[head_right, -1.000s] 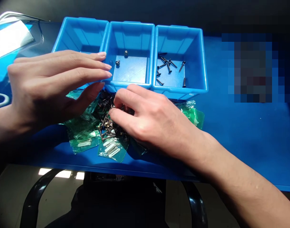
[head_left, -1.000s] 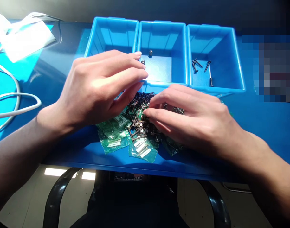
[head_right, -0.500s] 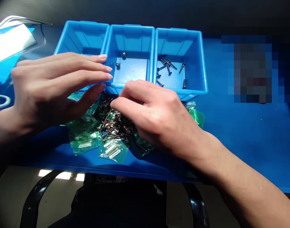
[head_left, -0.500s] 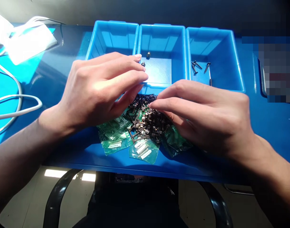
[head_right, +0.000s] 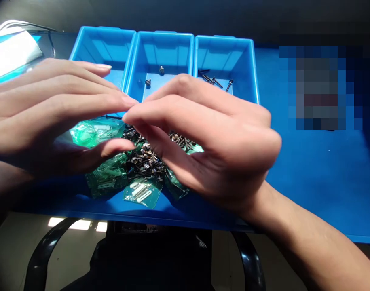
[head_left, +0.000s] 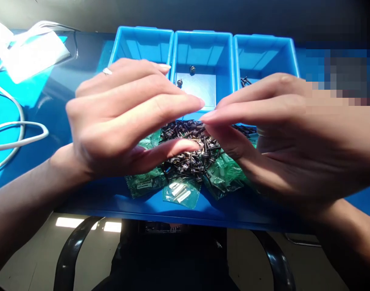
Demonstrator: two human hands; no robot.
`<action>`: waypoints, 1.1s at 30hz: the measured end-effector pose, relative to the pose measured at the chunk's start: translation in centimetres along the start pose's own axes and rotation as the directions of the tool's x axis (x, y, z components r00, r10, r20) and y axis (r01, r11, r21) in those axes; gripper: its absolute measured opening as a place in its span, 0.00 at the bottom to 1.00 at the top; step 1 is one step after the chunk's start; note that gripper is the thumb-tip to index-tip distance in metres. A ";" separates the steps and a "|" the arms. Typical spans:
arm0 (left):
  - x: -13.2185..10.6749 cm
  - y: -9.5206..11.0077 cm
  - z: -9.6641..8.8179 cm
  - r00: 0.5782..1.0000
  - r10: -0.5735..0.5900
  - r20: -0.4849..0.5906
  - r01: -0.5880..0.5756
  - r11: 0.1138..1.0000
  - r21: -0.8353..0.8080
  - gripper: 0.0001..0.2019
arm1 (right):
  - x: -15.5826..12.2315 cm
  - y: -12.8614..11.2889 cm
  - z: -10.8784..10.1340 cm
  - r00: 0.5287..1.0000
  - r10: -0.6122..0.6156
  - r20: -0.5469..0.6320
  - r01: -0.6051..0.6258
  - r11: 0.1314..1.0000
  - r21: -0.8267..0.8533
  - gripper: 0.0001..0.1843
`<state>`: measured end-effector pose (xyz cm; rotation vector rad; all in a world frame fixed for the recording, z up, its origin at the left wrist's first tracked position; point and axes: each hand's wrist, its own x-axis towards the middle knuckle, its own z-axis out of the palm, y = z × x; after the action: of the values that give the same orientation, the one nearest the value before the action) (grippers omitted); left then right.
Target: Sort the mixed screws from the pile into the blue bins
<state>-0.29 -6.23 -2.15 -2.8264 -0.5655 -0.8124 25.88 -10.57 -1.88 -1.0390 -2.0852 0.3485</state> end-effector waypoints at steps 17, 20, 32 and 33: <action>-0.8 -0.5 1.6 0.977 -0.022 -0.211 0.018 1.000 -0.019 0.17 | 0.4 0.9 0.6 0.999 0.016 0.032 -0.020 0.991 0.132 0.09; -1.1 -0.9 2.5 0.974 -0.123 -0.189 0.117 0.992 -0.040 0.21 | 0.1 1.3 0.8 0.999 -0.049 0.001 0.049 0.993 0.109 0.17; -1.4 -4.1 4.9 0.945 -0.276 -0.173 0.263 0.960 -0.098 0.39 | 0.4 -0.2 0.3 0.994 0.080 0.077 -0.089 0.989 0.119 0.10; -1.5 -4.2 5.0 0.945 -0.274 -0.176 0.261 0.961 -0.097 0.39 | 0.6 -0.3 0.5 0.991 0.099 0.094 -0.111 0.984 0.137 0.12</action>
<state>-0.74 -1.70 -7.00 -2.7293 -0.9208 -1.1544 25.16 -10.27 -1.76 -1.0675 -2.0531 0.5958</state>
